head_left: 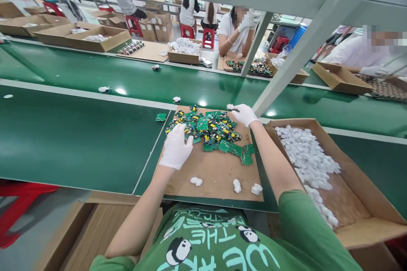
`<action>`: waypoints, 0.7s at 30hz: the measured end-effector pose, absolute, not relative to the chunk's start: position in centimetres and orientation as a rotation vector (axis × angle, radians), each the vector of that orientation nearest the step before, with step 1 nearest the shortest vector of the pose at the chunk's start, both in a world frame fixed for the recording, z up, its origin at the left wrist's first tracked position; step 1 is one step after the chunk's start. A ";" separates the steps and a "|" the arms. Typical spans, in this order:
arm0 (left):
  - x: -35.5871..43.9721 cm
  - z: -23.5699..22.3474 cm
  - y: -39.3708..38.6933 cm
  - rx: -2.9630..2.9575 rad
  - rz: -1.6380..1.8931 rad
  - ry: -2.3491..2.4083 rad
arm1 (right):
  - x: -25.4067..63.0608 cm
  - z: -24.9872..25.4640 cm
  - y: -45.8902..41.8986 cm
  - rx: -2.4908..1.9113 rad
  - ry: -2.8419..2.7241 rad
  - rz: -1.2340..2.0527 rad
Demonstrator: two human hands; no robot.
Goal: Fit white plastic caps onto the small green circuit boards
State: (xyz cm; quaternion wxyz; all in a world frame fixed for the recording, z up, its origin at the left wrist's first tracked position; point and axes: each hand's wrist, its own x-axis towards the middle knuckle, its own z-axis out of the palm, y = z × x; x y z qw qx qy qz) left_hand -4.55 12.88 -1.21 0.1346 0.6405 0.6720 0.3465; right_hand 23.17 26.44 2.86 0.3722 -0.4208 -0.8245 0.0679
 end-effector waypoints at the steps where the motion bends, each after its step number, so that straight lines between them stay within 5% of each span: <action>1: -4.5 -1.2 13.3 1.906 0.962 1.943 | 23.6 2.9 25.3 -1.156 -2.129 0.166; 8: -4.7 -1.7 14.0 2.064 0.815 1.935 | 27.7 2.6 9.2 -1.560 -2.130 0.223; 13: -5.2 -1.8 13.1 1.979 0.859 1.968 | 30.0 -2.9 -0.7 -1.691 -1.884 0.071; 21: -0.5 3.9 7.5 1.231 1.468 1.223 | 27.3 -6.0 -2.7 -1.610 -1.656 0.132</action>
